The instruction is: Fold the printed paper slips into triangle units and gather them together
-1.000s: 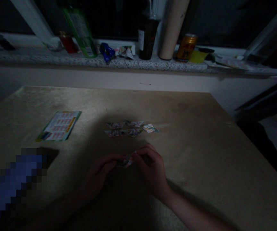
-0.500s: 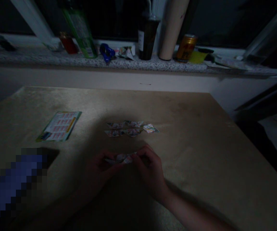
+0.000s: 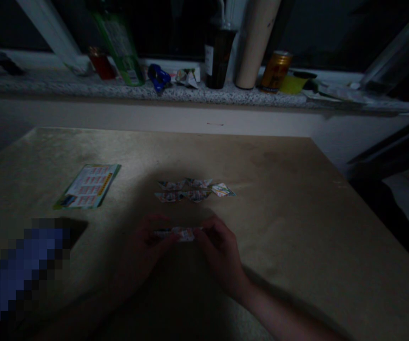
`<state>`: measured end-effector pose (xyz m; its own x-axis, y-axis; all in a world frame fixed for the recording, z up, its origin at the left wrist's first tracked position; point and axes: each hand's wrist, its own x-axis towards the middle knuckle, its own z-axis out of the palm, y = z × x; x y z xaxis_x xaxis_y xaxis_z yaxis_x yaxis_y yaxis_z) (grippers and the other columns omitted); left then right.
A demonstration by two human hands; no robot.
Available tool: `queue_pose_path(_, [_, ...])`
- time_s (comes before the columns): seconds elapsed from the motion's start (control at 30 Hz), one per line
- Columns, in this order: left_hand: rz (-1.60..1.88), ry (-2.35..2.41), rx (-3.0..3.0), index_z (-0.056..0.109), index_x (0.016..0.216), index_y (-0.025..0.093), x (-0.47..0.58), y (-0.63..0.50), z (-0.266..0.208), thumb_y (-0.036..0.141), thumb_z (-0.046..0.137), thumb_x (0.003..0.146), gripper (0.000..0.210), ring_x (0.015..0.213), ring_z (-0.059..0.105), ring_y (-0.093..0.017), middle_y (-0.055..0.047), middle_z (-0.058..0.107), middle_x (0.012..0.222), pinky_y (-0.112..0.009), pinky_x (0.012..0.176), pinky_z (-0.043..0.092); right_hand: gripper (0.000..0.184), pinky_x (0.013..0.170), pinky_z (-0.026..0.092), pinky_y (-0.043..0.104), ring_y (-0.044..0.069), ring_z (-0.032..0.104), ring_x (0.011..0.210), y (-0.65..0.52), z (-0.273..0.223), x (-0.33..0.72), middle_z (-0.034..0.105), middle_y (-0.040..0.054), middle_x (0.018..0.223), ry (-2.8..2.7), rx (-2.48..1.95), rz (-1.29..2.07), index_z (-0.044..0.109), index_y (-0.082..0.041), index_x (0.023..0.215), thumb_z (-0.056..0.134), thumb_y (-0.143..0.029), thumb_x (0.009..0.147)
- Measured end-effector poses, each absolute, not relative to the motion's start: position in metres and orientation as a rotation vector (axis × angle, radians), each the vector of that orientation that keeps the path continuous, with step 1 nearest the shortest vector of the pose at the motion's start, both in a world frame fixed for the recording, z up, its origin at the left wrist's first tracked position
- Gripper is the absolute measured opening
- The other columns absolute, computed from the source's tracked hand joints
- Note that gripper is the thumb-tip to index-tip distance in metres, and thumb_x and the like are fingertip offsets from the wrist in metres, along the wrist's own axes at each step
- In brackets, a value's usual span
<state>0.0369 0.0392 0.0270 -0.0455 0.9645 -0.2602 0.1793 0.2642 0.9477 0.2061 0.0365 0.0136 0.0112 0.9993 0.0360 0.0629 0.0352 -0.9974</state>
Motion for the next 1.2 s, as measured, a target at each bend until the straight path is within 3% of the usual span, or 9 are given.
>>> queue_pose_path(0.1, [0.894,1.474,1.163,0.054,0.104,0.023,0.036,0.040,0.028,0.036,0.072,0.069,0.040,0.063,0.063,-0.015,0.003,0.067,0.076,-0.021,0.050,0.046,0.019,0.049,0.034,0.022,0.011,0.043,0.055,0.035,0.010,0.206,0.047,-0.0041,0.062,-1.300,-1.288,1.323,0.056,-0.019,0.081,0.063,-0.036,0.077])
queue_pose_path(0.27, [0.864,1.449,1.229,0.058,0.101,0.022,0.035,0.039,0.025,0.034,0.071,0.070,0.036,0.065,0.063,-0.016,0.002,0.068,0.077,-0.022,0.055,0.047,0.026,0.050,0.033,0.022,0.011,0.043,0.056,0.035,0.007,0.205,0.049,-0.0025,0.062,-1.498,-1.269,1.455,0.059,-0.017,0.074,0.057,-0.042,0.082])
queue_pose_path(0.53, [0.830,1.421,1.312,0.058,0.103,0.022,0.034,0.042,0.026,0.036,0.069,0.072,0.036,0.059,0.054,-0.013,0.003,0.065,0.075,-0.020,0.053,0.041,0.028,0.048,0.029,0.022,0.010,0.039,0.053,0.036,0.010,0.206,0.047,-0.0025,0.059,-1.525,-1.225,1.417,0.060,-0.016,0.070,0.056,-0.041,0.083])
queue_pose_path(0.63, [0.754,1.301,1.348,0.061,0.083,0.018,0.033,0.042,0.024,0.042,0.064,0.076,0.024,0.058,0.053,-0.012,0.003,0.062,0.068,-0.019,0.053,0.039,0.031,0.047,0.028,0.022,0.009,0.038,0.052,0.036,0.010,0.208,0.045,-0.0028,0.058,-1.505,-1.200,1.432,0.060,-0.016,0.068,0.056,-0.042,0.084])
queue_pose_path(0.77, [0.577,1.148,1.356,0.058,0.056,0.016,0.032,0.039,0.022,0.047,0.045,0.087,0.045,0.053,0.051,-0.012,0.002,0.055,0.053,-0.020,0.054,0.038,0.033,0.049,0.032,0.021,0.009,0.042,0.054,0.035,0.012,0.208,0.050,-0.0020,0.059,-1.482,-1.157,1.460,0.061,-0.016,0.067,0.056,-0.043,0.085])
queue_pose_path(0.97, [0.573,1.161,1.314,0.057,0.058,0.017,0.033,0.036,0.020,0.049,0.044,0.087,0.045,0.046,0.045,-0.010,0.004,0.049,0.045,-0.019,0.050,0.035,0.035,0.050,0.034,0.020,0.009,0.045,0.055,0.033,0.018,0.207,0.053,-0.0023,0.060,-1.453,-1.143,1.483,0.061,-0.016,0.068,0.055,-0.046,0.084])
queue_pose_path(1.2, [0.538,1.138,1.296,0.052,0.053,0.018,0.038,0.034,0.020,0.053,0.041,0.087,0.050,0.047,0.045,-0.011,0.003,0.049,0.047,-0.020,0.050,0.035,0.037,0.047,0.033,0.021,0.010,0.041,0.051,0.030,0.013,0.205,0.048,-0.0029,0.055,-1.299,-1.205,1.493,0.060,-0.018,0.062,0.060,-0.052,0.078])
